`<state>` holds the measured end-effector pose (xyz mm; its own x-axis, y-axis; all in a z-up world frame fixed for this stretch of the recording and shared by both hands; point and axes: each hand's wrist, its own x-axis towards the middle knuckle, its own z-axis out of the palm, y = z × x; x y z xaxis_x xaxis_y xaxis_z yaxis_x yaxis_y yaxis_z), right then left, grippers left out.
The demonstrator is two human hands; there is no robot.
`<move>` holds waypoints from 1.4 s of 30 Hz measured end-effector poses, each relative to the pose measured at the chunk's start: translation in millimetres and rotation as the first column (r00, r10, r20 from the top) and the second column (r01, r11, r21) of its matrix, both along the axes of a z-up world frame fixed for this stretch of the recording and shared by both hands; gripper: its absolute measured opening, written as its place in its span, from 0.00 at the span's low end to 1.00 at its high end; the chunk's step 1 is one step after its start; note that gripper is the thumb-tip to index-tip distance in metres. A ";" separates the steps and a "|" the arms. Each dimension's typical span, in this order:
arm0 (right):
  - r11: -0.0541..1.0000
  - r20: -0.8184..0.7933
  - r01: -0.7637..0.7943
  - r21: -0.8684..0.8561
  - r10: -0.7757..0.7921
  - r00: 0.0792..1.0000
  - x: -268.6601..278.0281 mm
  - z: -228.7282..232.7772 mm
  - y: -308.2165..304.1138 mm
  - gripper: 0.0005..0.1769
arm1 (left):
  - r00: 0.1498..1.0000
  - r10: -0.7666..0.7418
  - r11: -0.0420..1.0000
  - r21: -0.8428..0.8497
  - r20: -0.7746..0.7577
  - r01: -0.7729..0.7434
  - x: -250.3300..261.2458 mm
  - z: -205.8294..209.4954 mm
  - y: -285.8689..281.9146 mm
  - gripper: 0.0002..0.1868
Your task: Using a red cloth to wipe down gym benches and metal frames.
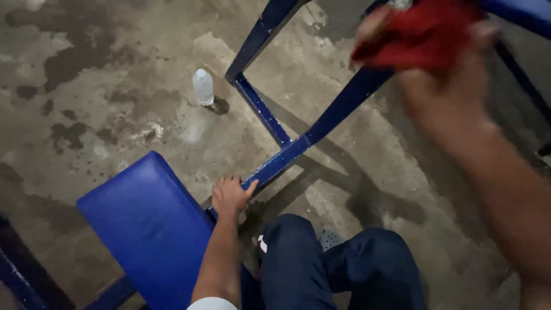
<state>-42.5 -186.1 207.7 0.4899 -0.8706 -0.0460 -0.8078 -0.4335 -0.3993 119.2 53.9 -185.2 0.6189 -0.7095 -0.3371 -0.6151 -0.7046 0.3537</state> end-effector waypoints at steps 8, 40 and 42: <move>0.662 -0.567 -0.655 -0.365 0.399 0.720 -0.4 -207.1 -18.2 0.08 | 0.999 0.052 0.998 -0.039 0.009 -0.051 0.3 -9.6 -3.6 0.38; 0.850 0.013 -0.020 0.526 0.016 1.000 11.0 -407.7 -13.7 0.20 | 0.998 0.069 0.989 -0.131 -0.001 -0.068 -0.1 -47.4 28.9 0.20; 0.820 -0.342 -0.561 -0.114 0.498 0.797 -9.1 -439.1 -30.2 0.24 | 0.983 -0.103 0.972 -0.197 0.149 0.132 -1.8 -8.5 55.1 0.18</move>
<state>-51.6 -216.3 -231.4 0.8686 -0.4827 -0.1115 -0.4898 -0.8706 -0.0466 117.4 109.0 -193.7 0.5571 -0.8250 -0.0945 -0.7419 -0.5456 0.3897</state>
